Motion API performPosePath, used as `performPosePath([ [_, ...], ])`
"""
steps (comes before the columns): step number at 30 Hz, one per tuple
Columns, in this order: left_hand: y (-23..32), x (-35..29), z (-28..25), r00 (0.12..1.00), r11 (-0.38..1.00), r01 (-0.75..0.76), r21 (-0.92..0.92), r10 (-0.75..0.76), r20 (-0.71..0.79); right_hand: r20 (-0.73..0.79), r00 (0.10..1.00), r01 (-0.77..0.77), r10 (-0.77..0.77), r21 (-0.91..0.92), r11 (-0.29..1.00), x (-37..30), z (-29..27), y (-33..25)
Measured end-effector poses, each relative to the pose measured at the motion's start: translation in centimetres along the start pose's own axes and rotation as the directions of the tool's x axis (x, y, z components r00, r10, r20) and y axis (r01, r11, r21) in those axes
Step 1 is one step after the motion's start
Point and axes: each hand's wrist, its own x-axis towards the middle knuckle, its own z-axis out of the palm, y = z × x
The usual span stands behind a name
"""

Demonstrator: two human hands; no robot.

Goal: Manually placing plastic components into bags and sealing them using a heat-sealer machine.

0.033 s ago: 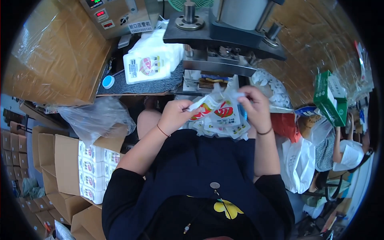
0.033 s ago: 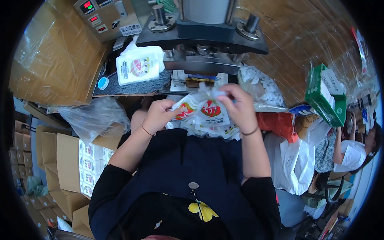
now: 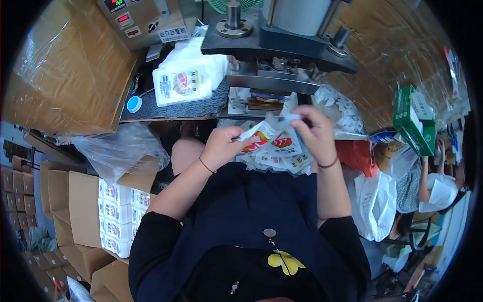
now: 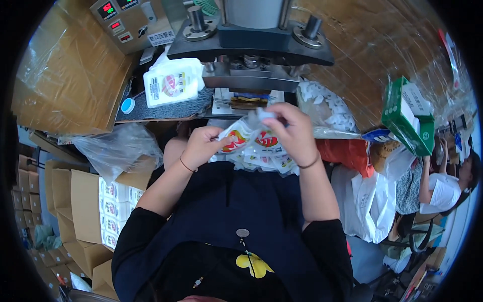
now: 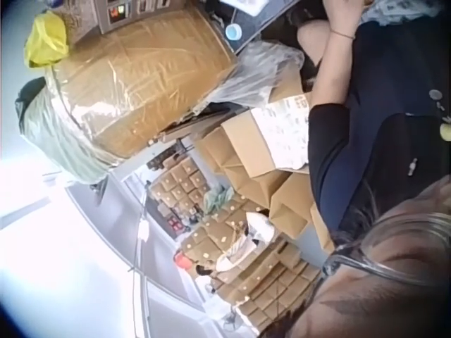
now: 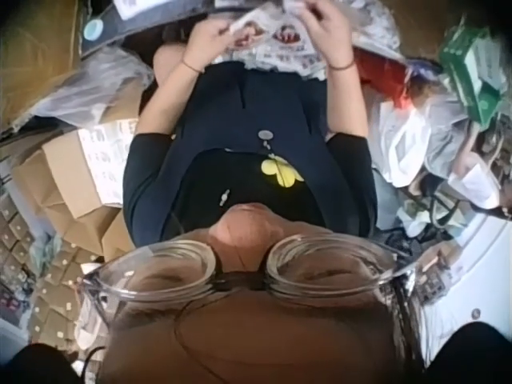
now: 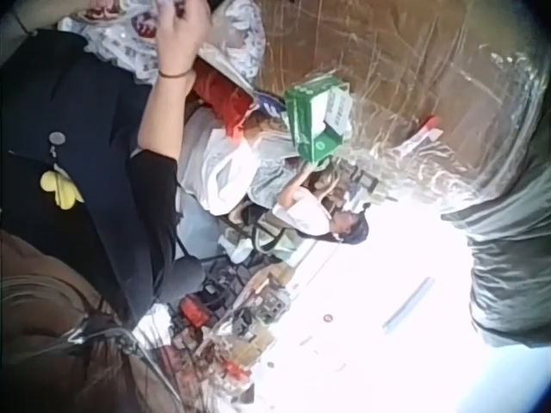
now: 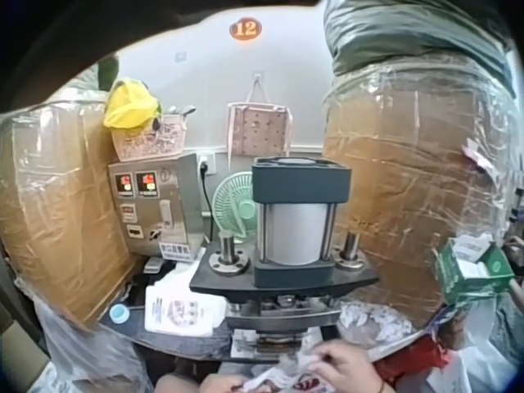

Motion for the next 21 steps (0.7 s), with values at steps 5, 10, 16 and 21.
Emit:
performPosePath([
  [5, 0.9, -0.8, 3.4, 0.962, 0.904, 0.146, -0.402, -0.035, 0.27, 0.165, 0.978, 0.18, -0.128, -0.359, 0.916, 1.1, -0.8, 0.3],
  [10, 0.7, -0.9, 5.4, 0.872, 0.737, 0.368, -0.567, -0.062, 0.485, 0.359, 0.933, 0.044, 0.016, -0.158, 0.986, 0.4, -2.7, 0.4],
  [16, 0.0, 2.8, 2.6, 0.894, 0.618, 0.421, -0.664, -0.159, 0.419, -0.161, 0.919, -0.266, 0.359, -0.926, 0.266, -0.9, -10.7, 7.3],
  [21, -0.9, 5.1, 1.2, 0.89, 0.589, 0.444, -0.675, -0.206, 0.406, -0.04, 0.888, -0.216, 0.457, -0.915, 0.341, 0.2, -10.0, 10.0],
])
